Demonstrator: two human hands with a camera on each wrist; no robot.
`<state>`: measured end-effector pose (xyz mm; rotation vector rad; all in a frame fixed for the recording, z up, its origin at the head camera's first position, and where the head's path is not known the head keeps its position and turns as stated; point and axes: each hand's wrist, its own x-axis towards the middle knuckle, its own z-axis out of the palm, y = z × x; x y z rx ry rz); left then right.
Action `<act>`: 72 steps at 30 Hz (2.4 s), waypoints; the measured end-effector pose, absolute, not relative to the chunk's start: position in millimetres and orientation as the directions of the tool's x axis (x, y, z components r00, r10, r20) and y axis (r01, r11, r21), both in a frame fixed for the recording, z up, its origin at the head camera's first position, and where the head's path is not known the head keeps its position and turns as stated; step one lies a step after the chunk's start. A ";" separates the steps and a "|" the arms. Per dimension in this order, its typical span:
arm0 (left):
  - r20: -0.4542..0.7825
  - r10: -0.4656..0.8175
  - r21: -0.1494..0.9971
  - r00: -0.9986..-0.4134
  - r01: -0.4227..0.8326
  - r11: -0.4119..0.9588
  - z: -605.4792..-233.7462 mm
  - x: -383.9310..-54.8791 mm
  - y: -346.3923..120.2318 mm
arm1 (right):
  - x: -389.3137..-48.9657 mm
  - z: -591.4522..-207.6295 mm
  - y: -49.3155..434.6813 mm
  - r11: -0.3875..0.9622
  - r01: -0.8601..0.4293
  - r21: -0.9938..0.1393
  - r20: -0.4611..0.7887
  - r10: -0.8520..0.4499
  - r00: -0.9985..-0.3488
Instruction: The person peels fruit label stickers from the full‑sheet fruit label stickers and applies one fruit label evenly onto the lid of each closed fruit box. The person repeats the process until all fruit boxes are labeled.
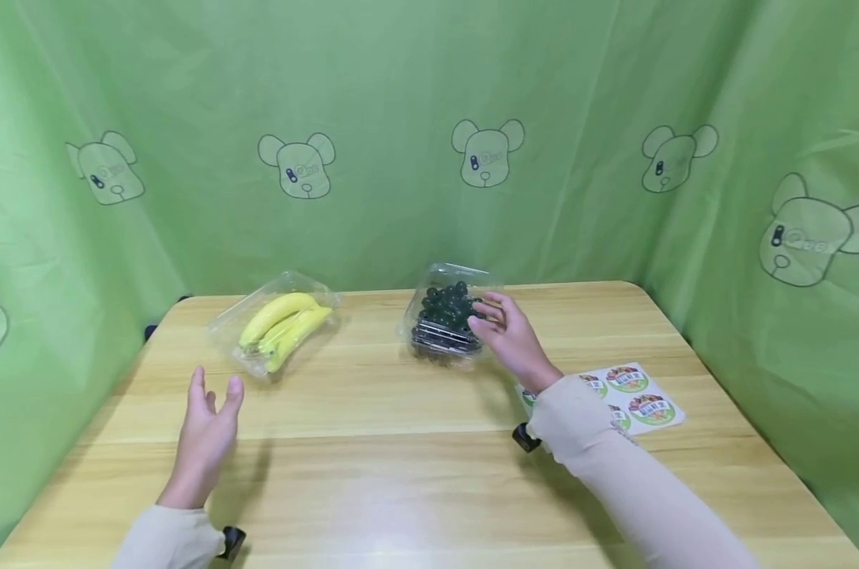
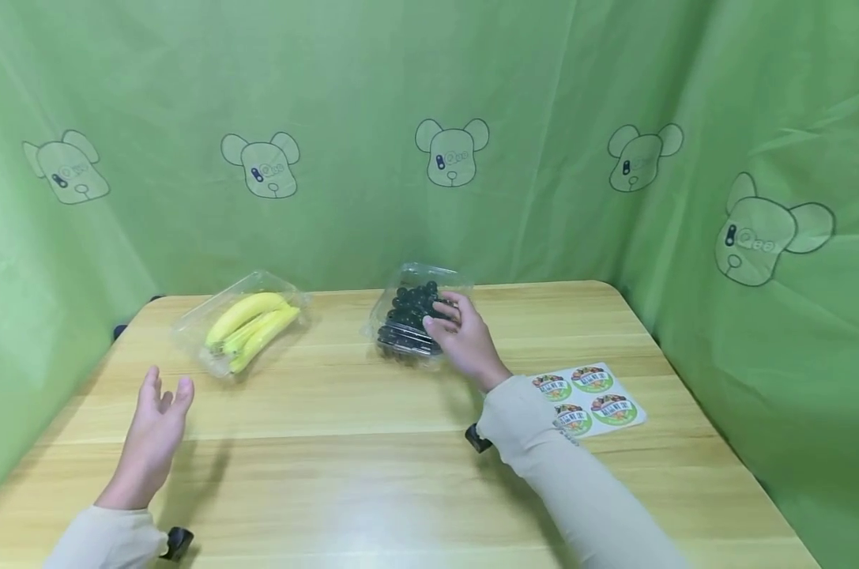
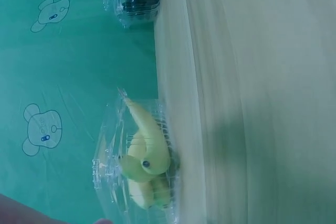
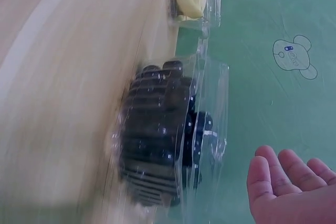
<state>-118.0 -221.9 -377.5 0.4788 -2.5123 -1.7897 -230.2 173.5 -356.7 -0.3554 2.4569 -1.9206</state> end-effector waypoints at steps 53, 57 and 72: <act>-0.278 -0.538 0.960 -0.796 -0.254 -0.120 -397.2 -172.9 -211.5 | -289.6 -365.0 51.3 0.008 -0.031 -0.999 0.029 -0.173 -0.984; -0.286 -0.535 0.958 -0.795 -0.249 -0.141 -397.4 -177.9 -212.5 | -291.6 -364.8 44.9 -0.017 -0.007 -1.000 0.010 -0.183 -0.983; -0.279 -0.495 0.959 -0.823 -0.266 -0.098 -400.7 -188.7 -212.2 | -290.9 -362.9 30.0 0.018 0.036 -0.999 -0.039 -0.224 -0.974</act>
